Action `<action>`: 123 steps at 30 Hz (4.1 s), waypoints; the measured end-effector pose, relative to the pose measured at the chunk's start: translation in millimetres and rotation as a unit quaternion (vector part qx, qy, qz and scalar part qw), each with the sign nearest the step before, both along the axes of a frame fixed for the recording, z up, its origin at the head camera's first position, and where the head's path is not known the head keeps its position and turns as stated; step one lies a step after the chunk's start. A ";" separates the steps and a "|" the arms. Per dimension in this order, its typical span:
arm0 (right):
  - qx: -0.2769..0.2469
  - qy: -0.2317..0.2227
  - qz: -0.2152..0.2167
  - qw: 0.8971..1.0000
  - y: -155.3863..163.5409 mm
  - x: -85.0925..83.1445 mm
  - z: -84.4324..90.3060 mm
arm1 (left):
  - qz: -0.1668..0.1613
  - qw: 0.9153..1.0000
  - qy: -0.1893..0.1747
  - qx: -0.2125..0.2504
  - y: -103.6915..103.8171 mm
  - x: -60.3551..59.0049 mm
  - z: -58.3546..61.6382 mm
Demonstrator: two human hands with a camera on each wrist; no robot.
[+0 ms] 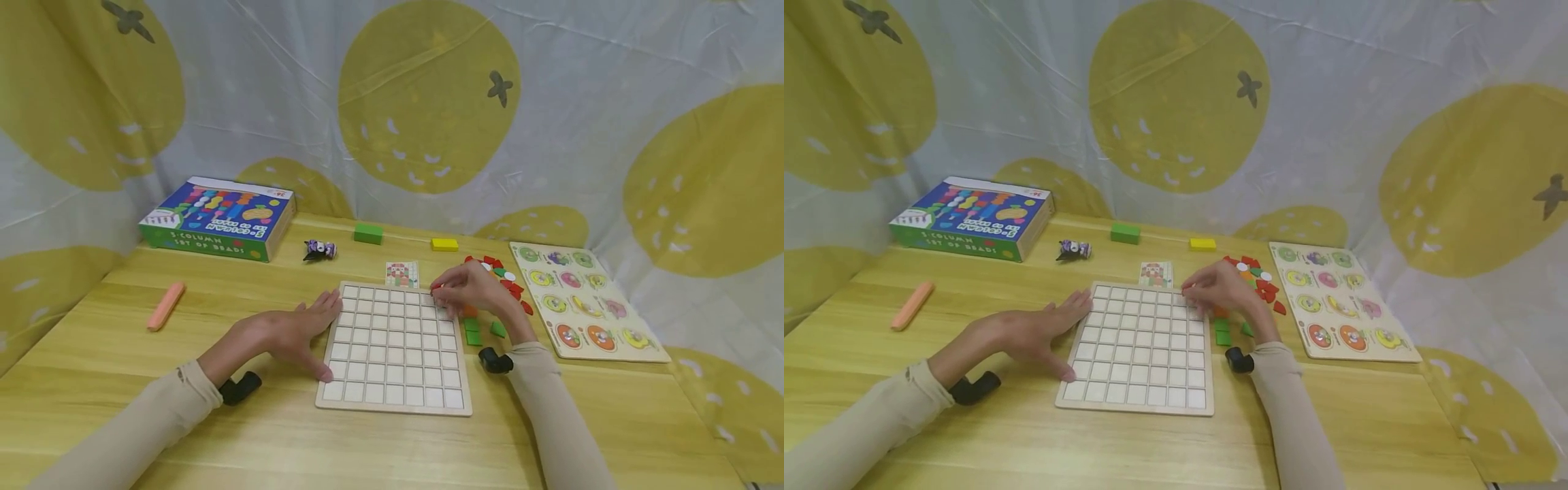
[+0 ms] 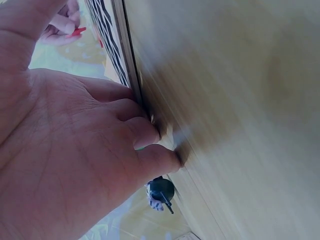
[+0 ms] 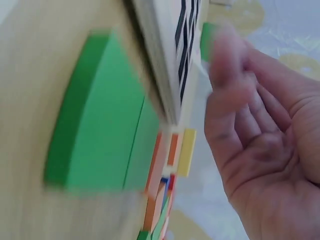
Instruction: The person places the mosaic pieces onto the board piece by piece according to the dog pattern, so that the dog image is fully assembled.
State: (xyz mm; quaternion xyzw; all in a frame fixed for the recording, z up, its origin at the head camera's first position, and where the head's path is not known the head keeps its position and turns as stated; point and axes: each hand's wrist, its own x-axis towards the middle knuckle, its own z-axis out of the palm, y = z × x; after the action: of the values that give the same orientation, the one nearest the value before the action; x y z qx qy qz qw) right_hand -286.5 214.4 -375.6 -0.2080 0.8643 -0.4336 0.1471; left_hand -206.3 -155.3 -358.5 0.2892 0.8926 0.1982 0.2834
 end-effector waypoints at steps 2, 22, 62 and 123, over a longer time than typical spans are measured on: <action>0.009 0.025 0.006 1.000 -7.1 -0.6 -0.1 | 0.002 1.000 0.000 0.000 -0.4 0.3 -0.4; 0.033 0.001 0.024 0.999 -92.2 -9.5 -3.8 | 0.001 1.000 -0.004 -0.009 1.9 -2.4 -4.1; 0.063 0.040 0.001 0.997 -120.8 -11.3 1.0 | -0.001 1.000 -0.003 -0.012 0.6 -1.9 0.1; 0.131 0.098 -0.093 0.982 25.6 -21.4 -5.3 | 0.010 1.000 0.003 0.010 0.7 -3.5 -2.5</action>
State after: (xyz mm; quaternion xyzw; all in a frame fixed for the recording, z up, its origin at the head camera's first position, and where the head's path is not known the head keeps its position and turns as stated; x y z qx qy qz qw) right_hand -307.9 240.0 -380.9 -0.1472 0.9393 -0.3063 0.0466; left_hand -209.7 -154.5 -361.0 0.2837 0.8943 0.2087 0.2761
